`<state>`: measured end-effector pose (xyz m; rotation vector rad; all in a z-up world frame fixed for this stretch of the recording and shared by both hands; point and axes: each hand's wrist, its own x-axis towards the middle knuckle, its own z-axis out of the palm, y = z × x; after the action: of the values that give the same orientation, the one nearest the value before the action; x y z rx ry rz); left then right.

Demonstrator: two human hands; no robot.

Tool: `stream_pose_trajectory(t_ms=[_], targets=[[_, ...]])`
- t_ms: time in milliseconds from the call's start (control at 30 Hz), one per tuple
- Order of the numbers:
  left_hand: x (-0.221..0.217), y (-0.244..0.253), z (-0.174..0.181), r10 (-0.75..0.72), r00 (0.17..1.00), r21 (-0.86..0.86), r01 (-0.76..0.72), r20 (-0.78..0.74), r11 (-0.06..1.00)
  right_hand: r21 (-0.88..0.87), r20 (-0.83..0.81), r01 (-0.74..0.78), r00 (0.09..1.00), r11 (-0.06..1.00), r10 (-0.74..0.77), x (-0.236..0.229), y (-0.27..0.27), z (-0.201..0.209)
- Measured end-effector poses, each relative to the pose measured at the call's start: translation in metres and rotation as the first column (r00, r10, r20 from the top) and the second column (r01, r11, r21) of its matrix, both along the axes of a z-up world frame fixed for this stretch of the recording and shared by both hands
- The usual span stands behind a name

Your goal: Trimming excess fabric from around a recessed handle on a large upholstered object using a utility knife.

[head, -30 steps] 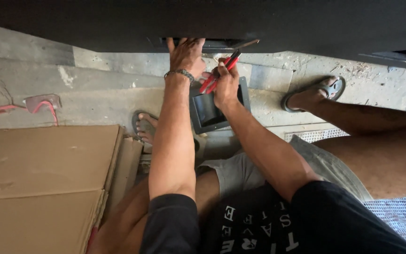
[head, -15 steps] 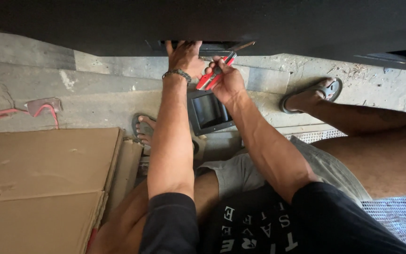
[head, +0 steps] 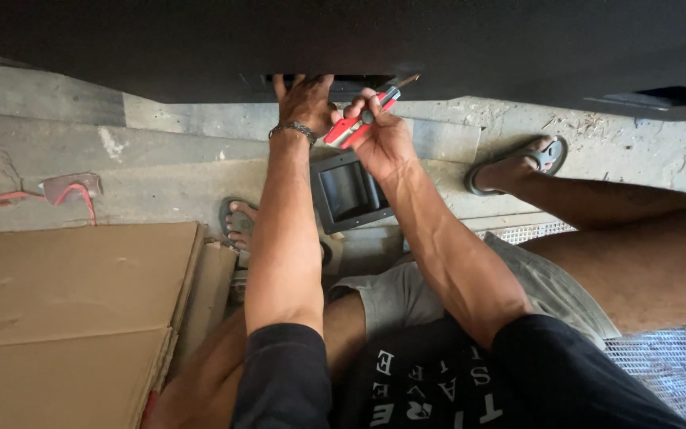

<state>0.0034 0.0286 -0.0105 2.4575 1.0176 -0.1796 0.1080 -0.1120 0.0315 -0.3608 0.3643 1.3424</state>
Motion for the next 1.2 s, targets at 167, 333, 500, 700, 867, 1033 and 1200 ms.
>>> stream_pose_trajectory(t_ms=[167,333,500,700,867,1033,1200], targets=[[0.004,0.006,-0.018,0.031,0.999,-0.089,-0.032,-0.021,0.995,0.061,0.119,0.028,0.992,0.998,-0.035,-0.012,0.006,0.043],[-0.003,-0.004,-0.014,0.005,0.992,-0.03,-0.001,0.128,1.0,0.139,0.35,-0.072,0.936,0.988,0.019,-0.031,-0.013,0.081],[-0.006,-0.009,0.005,0.015,0.992,0.06,-0.023,0.128,0.998,-0.324,0.215,-0.119,0.957,0.939,0.196,-0.03,-0.058,-0.005],[-0.006,-0.011,0.014,0.043,0.991,0.037,-0.048,0.13,0.998,-0.306,0.319,-0.012,0.941,0.952,0.114,-0.025,-0.057,-0.002],[-0.005,-0.01,0.015,0.049,0.993,0.033,-0.053,0.104,0.998,-0.356,0.291,-0.004,0.95,0.934,0.115,-0.022,-0.054,0.001],[-0.005,-0.02,0.006,0.072,0.98,0.064,-0.085,0.184,0.994,-0.441,0.285,-0.128,0.919,0.889,0.273,-0.014,-0.057,0.022],[0.014,-0.09,0.003,0.363,0.679,0.011,-0.479,0.638,0.878,-0.28,0.154,-0.271,0.934,0.921,0.322,0.01,-0.075,-0.009]])
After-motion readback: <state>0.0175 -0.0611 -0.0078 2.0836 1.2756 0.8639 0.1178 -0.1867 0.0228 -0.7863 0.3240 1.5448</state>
